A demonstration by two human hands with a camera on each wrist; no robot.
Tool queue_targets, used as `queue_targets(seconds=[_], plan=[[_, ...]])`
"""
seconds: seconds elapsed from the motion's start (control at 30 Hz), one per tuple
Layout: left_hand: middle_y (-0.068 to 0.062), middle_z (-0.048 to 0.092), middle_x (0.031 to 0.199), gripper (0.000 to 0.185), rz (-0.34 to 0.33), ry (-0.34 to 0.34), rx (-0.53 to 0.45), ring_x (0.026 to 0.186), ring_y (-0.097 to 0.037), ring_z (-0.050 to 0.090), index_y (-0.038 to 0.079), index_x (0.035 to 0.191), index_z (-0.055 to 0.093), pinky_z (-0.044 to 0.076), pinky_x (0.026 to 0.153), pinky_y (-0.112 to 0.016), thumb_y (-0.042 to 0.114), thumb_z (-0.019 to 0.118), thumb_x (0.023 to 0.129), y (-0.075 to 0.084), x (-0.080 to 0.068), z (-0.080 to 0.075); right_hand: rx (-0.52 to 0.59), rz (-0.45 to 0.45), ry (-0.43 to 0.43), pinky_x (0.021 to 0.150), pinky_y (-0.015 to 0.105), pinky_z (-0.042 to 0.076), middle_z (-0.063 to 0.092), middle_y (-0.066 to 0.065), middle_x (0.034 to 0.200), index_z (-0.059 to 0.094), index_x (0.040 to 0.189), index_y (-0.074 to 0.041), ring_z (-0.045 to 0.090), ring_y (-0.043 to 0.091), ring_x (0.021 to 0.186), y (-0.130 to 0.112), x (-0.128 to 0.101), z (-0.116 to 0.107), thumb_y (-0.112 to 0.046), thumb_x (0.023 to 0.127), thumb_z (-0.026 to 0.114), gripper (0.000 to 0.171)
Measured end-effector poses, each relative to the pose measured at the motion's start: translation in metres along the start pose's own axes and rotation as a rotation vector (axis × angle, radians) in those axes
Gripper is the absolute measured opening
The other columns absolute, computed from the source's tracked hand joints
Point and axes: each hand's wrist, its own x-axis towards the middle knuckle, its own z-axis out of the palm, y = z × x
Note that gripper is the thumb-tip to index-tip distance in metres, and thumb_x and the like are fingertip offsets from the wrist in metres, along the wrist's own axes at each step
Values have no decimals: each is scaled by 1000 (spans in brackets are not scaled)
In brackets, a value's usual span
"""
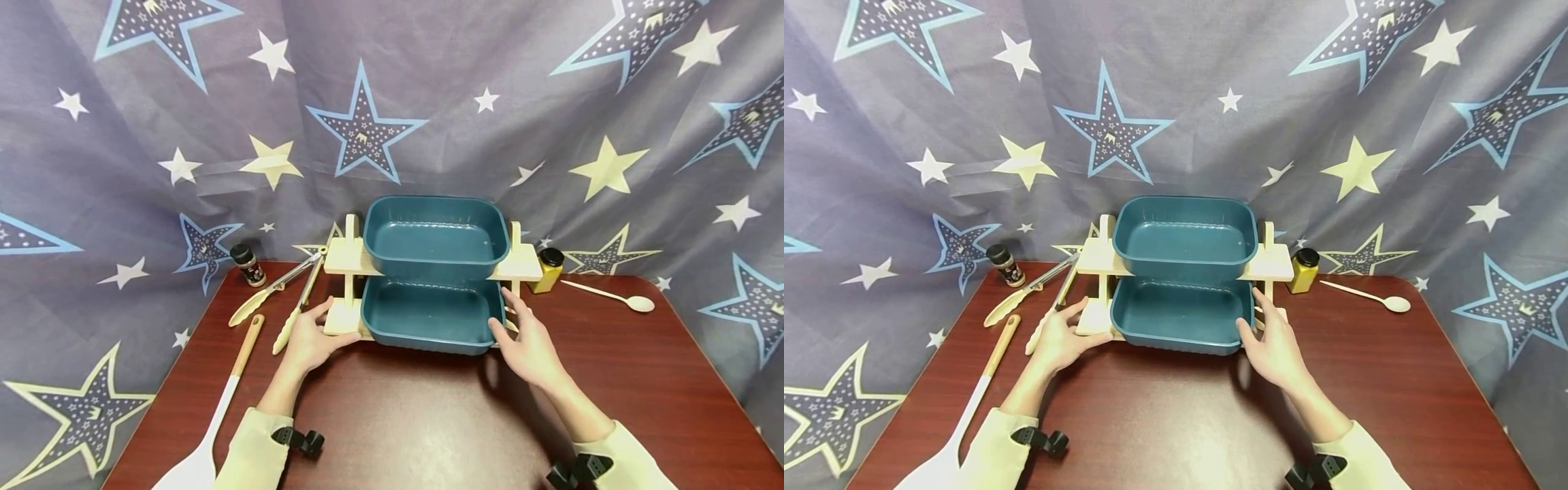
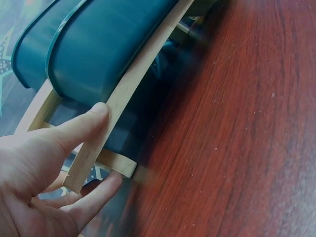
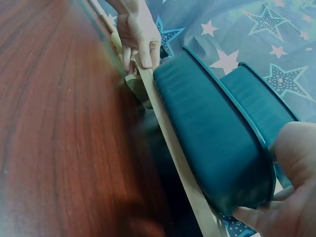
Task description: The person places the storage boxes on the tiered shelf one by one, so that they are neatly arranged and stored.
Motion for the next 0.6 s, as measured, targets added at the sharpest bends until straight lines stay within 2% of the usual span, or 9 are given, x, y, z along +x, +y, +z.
queue_targets(seconds=[0.3,0.6], plan=[[-24,69,139,102,3,5,-2,104,-31,74,-4,155,50,54,73,-17,24,101,71,-2,0,-4,-19,-17,5,106,54,52,44,29,164,33,165,1,56,48,140,-2,2,4,-8,108,57,63],[-23,69,140,102,6,7,7,106,-32,73,-3,156,50,54,74,-18,25,101,72,-3,2,-3,-70,-29,3,109,57,50,46,29,162,34,165,-1,53,46,144,0,12,3,-9,109,54,60]])
